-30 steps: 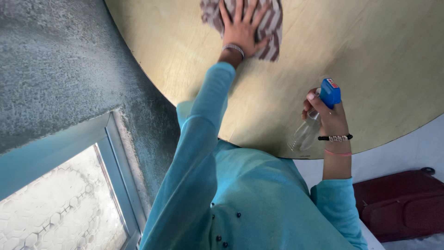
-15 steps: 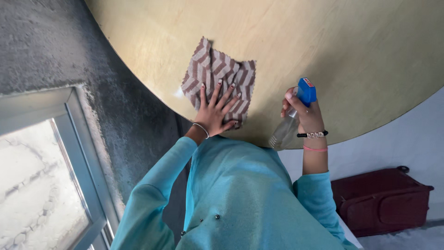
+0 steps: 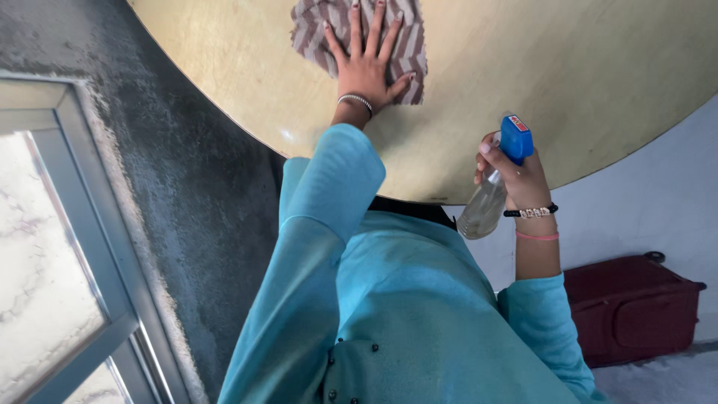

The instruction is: The person cleans a large round wooden table by spraying a cleaning solution from a bottle and wiping the surface with a striped cloth. They repeatedly spray and wipe different sections of the table in a systematic manner.

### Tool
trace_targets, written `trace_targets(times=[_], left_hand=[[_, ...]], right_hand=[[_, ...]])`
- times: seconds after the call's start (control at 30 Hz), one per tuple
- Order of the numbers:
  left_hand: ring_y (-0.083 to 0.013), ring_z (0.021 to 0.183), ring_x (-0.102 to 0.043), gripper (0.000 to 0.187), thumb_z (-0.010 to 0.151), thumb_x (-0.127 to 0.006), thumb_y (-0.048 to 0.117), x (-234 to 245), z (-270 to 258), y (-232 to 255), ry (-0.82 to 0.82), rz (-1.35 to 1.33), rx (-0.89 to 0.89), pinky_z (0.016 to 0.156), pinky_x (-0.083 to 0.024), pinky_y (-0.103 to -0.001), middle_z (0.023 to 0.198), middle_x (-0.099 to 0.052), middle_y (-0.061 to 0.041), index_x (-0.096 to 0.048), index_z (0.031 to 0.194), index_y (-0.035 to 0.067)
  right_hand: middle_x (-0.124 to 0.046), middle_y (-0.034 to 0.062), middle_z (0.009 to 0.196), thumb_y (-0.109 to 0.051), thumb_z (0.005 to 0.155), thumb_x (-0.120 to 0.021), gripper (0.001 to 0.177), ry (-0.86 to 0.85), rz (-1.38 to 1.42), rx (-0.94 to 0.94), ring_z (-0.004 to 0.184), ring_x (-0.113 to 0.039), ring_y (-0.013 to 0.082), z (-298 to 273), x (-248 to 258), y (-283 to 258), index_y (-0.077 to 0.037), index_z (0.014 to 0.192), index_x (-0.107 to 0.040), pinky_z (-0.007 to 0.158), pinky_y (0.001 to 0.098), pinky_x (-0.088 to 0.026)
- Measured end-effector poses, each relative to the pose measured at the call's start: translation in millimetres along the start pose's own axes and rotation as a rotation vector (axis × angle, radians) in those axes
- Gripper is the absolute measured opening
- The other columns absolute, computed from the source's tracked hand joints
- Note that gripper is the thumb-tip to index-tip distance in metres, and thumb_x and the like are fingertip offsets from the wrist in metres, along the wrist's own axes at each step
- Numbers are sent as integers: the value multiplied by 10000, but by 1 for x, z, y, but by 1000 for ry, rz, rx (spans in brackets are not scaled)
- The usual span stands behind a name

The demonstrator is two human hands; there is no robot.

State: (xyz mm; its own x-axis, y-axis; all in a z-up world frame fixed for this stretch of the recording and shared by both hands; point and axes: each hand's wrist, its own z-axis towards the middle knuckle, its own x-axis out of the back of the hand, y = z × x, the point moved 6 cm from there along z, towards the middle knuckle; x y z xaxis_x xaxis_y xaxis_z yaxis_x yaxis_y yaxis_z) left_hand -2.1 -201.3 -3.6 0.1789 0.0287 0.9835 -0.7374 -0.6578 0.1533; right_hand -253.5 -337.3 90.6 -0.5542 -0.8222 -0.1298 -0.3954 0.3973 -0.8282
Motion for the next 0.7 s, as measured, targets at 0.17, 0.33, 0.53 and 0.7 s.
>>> trace_targets(times=[0.17, 0.33, 0.53, 0.7], left_hand=[[-444, 1571, -28, 1038, 813, -637, 744, -17, -120, 47, -134, -35, -24, 1130, -37, -847, 1732, -69, -93, -275, 1654, 254], [-435, 1591, -14, 923, 930, -574, 762, -19, -156, 55, -12, -69, 58, 1140, -38, -844, 1752, -53, -89, -263, 1668, 305], [-462, 1566, 6, 863, 930, -482, 758, -23, -60, 42, -196, 17, 19, 1101, -28, -878, 1733, -22, -114, -226, 1651, 358], [-447, 1596, -7, 820, 1034, -445, 709, -11, 50, 31, -126, -18, 127, 1157, -24, -887, 1737, -58, -107, -187, 1705, 313]], right_hand=[[-619, 38, 768, -205, 950, -748, 194, -36, -2, -3, 635, -619, 154, -17, 9, 14, -61, 973, -620, 588, 300, -519], [-619, 41, 758, -198, 946, -745, 187, -74, -16, -16, 616, -619, 159, -23, 16, 29, -62, 970, -618, 579, 299, -517], [-612, 38, 760, -188, 970, -730, 185, -56, 2, -40, 617, -632, 159, -19, 21, 31, -46, 975, -613, 580, 298, -523], [-606, 14, 758, -137, 932, -726, 219, 22, 23, -52, 654, -613, 108, -10, 21, 14, -78, 1106, -609, 567, 296, -539]])
